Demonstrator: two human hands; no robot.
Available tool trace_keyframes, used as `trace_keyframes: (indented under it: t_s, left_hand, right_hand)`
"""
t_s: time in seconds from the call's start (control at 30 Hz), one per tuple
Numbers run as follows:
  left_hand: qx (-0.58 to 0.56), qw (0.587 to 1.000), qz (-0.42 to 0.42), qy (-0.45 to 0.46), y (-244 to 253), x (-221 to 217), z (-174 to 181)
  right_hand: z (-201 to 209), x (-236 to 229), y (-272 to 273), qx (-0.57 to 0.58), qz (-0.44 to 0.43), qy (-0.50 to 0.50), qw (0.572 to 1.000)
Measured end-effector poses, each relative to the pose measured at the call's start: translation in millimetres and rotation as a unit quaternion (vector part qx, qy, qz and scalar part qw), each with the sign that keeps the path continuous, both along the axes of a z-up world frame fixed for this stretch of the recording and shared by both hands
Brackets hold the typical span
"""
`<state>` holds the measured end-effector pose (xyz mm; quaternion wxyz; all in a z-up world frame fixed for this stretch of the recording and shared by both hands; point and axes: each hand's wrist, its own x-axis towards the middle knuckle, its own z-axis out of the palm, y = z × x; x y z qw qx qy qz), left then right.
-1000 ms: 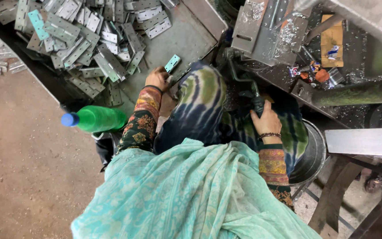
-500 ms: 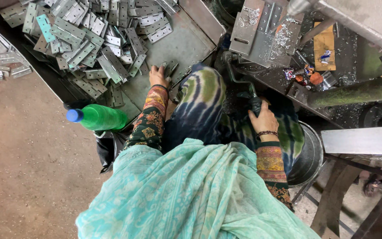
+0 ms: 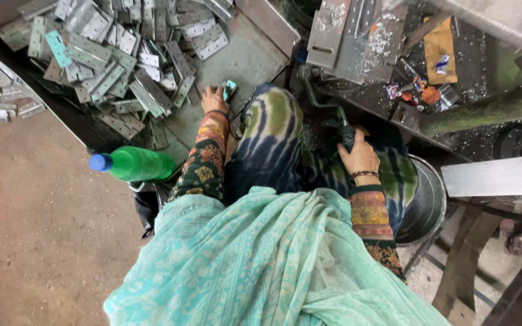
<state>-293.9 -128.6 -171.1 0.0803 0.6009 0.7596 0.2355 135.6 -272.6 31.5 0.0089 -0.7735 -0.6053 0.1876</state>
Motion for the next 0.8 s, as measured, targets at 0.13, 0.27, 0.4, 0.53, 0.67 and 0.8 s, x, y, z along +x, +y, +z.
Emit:
trace_keyframes:
  t_s: [0.13, 0.27, 0.4, 0.53, 0.67, 0.8]
  left_hand:
    - [-0.01, 1.0, 0.007, -0.012, 5, -1, -13]
    - [-0.02, 1.0, -0.001, -0.017, 9, -9, -15]
    - [0.001, 0.999, -0.01, -0.03, 4, -10, -19]
    - [0.02, 0.998, -0.019, -0.05, -1, -9, -23]
    - [0.038, 0.997, -0.044, -0.042, 2, -3, -23]
    - [0.026, 0.993, 0.012, -0.119, 22, 1, -5]
  right_hand:
    - [-5, 4, -2, 0.01, 0.006, -0.003, 1.0]
    - [-4, 3, 0, 0.015, 0.013, -0.002, 1.0]
    - [-2, 2, 0, -0.004, 0.004, -0.008, 1.0]
    - [0, 0, 0, -0.004, 0.002, 0.0, 1.0]
    - [1, 0, -1, 0.0, 0.0, 0.005, 1.0]
    - [-2, 1, -1, -0.001, 0.0, -0.001, 1.0]
